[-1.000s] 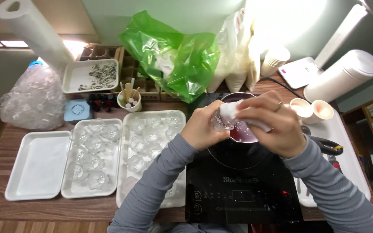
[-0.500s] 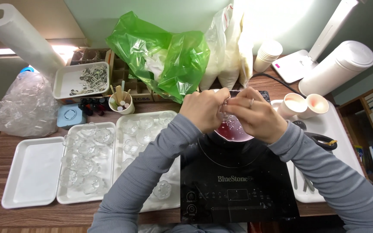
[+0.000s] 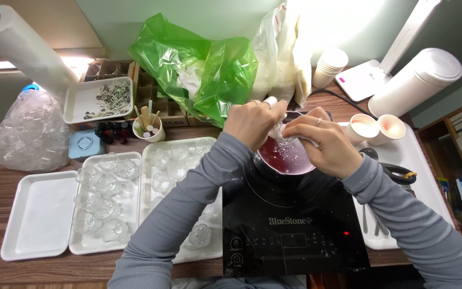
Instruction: The person picks up clear glass flower-shaped pieces one at a time, dips each into a pot of hot purple liquid on an induction cooker, wipes it with a white cloth and tissue, and places it onto white trays. Near the end the person tears paper towel sheets and continues wiping pieces on the trays.
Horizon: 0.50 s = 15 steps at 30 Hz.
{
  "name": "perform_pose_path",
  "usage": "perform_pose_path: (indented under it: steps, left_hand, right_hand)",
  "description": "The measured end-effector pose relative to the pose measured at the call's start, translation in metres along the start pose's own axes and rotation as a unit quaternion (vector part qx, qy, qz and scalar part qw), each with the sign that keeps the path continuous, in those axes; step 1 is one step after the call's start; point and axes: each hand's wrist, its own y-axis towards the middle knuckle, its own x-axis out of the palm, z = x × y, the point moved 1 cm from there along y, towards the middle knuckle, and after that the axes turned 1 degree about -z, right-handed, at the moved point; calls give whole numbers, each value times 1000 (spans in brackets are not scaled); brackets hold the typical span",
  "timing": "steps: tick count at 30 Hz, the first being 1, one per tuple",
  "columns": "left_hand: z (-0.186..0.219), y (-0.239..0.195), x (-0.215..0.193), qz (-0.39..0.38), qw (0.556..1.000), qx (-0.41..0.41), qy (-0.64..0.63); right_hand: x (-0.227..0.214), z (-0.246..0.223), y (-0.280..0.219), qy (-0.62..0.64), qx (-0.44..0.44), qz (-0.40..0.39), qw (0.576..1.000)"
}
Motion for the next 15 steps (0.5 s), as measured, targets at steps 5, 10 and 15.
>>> perform_pose_path:
  steps: [5, 10, 15]
  left_hand:
    - [2, 5, -4, -21, 999, -12, -40]
    - [7, 4, -7, -12, 995, -18, -92]
    - [5, 2, 1, -62, 995, -23, -70]
  right_hand:
    - [5, -1, 0, -144, -106, 85, 980]
    - [20, 2, -5, -358, -174, 74, 914]
    - [22, 12, -5, -127, -65, 50, 989]
